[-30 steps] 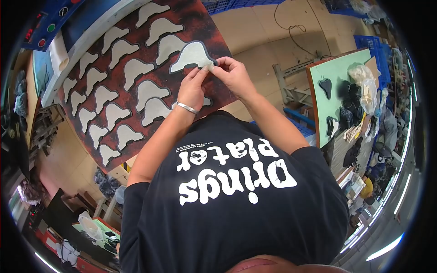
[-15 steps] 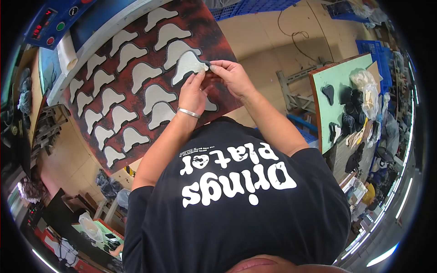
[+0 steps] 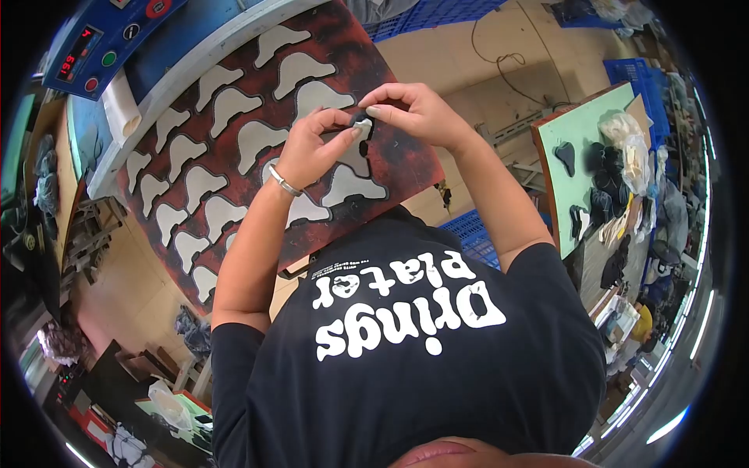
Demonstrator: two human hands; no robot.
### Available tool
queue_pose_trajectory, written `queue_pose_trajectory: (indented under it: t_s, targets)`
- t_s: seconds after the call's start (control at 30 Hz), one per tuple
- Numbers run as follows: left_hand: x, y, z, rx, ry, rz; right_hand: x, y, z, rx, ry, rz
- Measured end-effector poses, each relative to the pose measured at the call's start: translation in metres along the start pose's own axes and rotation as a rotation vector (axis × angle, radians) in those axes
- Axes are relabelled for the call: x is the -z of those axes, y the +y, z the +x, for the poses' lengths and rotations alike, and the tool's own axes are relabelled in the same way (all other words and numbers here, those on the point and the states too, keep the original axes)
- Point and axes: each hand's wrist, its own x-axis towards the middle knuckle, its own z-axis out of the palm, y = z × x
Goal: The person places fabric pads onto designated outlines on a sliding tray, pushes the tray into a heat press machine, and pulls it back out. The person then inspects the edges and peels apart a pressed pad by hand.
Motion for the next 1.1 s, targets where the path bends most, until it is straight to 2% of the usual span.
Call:
queue_pose_trajectory:
  t_s: [0.03, 0.13, 0.2, 0.33, 0.4, 0.53, 0.63, 0.7, 1.0, 1.1]
  targets:
    - [-0.007, -0.007, 0.000, -0.007, 0.076, -0.216, -0.005, -0.002, -0.002, 0.056, 0.056, -0.047]
    - [-0.008, -0.007, 0.001, -0.054, 0.179, -0.189, -0.018, -0.009, -0.006, 0.222, 0.241, -0.277]
    - [-0.008, -0.009, 0.004, -0.012, 0.215, -0.192, -0.024, -0.015, -0.003, 0.372, 0.400, -0.499]
    - [-0.011, -0.018, 0.011, -0.011, 0.323, -0.104, -0.016, -0.006, 0.009, 0.256, 0.277, -0.465]
    - [-0.011, -0.016, 0.018, -0.036, 0.356, 0.035, -0.011, 0.002, 0.017, 0.205, 0.224, -0.440]
    - [-0.020, -0.021, 0.038, -0.042, 0.445, 0.216, 0.006, 0.022, 0.041, 0.228, 0.121, -0.327]
    - [-0.026, -0.018, 0.050, 0.039, 0.465, 0.210, 0.026, 0.034, 0.054, 0.234, 0.051, -0.320]
    - [-0.031, -0.019, 0.057, 0.079, 0.471, 0.169, 0.039, 0.042, 0.061, 0.244, -0.007, -0.367]
    - [-0.039, -0.031, 0.086, 0.273, 0.478, -0.152, 0.062, 0.079, 0.087, 0.059, -0.087, -0.036]
    - [-0.040, -0.044, 0.091, 0.306, 0.528, -0.293, 0.061, 0.084, 0.092, 0.076, 0.002, 0.061]
